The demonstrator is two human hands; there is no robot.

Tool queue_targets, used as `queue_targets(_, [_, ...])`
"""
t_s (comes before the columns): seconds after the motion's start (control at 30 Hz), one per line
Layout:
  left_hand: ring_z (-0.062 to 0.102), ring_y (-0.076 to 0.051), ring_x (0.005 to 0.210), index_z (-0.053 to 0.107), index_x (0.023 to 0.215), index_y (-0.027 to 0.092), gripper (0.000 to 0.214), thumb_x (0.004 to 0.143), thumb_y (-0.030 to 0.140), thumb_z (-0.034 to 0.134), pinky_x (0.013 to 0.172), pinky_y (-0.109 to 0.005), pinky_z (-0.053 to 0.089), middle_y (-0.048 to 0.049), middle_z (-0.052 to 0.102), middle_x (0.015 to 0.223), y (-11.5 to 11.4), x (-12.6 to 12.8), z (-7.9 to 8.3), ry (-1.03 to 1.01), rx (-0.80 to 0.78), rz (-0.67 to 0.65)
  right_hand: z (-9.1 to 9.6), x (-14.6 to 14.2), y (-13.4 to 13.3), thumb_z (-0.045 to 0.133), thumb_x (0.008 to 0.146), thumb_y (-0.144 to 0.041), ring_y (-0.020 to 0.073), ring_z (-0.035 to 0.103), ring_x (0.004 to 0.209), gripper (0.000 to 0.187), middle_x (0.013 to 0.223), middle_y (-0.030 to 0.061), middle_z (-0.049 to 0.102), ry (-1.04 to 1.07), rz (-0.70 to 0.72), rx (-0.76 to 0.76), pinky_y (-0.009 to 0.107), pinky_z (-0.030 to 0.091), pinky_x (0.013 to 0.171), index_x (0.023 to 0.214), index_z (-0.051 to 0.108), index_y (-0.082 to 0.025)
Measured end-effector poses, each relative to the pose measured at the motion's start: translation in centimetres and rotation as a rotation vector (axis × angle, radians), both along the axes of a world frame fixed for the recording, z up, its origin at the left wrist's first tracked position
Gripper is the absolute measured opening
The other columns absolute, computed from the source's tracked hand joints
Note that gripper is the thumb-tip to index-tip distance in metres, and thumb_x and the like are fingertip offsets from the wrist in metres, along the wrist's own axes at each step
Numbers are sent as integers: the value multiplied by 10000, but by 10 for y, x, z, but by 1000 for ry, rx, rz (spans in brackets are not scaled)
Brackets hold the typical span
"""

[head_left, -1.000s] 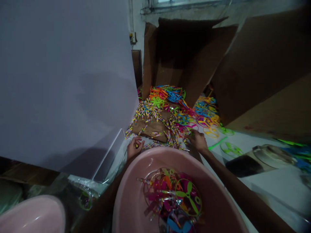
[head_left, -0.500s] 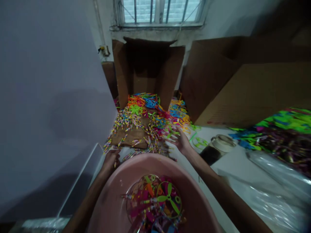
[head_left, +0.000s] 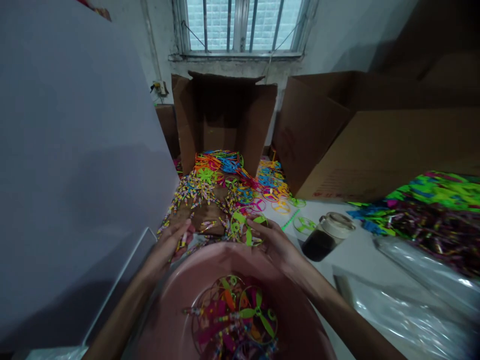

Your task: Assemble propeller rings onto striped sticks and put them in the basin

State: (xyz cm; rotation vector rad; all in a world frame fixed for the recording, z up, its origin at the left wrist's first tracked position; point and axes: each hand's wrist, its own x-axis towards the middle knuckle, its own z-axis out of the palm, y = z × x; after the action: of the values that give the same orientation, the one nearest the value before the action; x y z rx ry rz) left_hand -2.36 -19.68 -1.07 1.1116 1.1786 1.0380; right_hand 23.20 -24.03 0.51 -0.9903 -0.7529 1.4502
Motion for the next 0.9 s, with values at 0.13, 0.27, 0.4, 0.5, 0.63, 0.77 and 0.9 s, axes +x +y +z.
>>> queue_targets(0.13, [327,-50,381,674,722,156,527,715,678,743,351,-171,197,60,451,511,-22,18,17,45,92,-69,4,-6,-13,911,626,-375,128,592,631,320,723,-18,661,-184,127,63,254,477,614,764,698,-179])
queue_targets(0.27, [260,-44,323,624,682,187,475,718,640,761,338,-184,162,98,346,413,-38,32,32,64,209,-15,9,-6,-26,895,657,-385,94,481,575,344,632,-51,540,-310,185,103,226,378,543,641,616,-184])
queue_targets(0.4, [313,-38,274,571,712,207,430,644,541,834,309,-178,169,65,561,477,-48,40,45,-52,192,-72,17,-6,-41,823,769,-412,102,481,599,318,656,-54,511,-377,258,174,228,379,552,697,598,-198])
queue_targets(0.5, [370,-43,298,637,789,196,342,660,453,823,306,-179,204,29,649,590,-55,43,49,-70,170,-159,23,-6,-52,788,813,-392,137,609,718,228,780,-16,657,-387,375,197,239,454,632,814,658,-204])
queue_targets(0.63, [318,-51,320,692,806,187,246,722,399,783,332,-180,202,76,486,445,-66,44,51,-30,144,-312,28,-6,-61,774,833,-370,153,681,779,203,913,1,736,-365,465,150,244,505,644,958,694,-232])
queue_targets(0.77, [476,-83,456,671,800,192,200,767,359,776,438,-182,347,35,597,606,-74,44,51,-69,134,-386,29,-6,-65,775,833,-346,151,686,775,182,907,-3,746,-407,445,199,243,508,660,973,733,-237])
queue_targets(0.9, [422,-74,433,664,827,196,195,804,365,760,449,-180,316,70,507,533,-75,41,52,-61,135,-395,29,-4,-66,788,825,-340,153,681,749,115,811,-13,728,-477,433,245,252,505,689,806,763,-229])
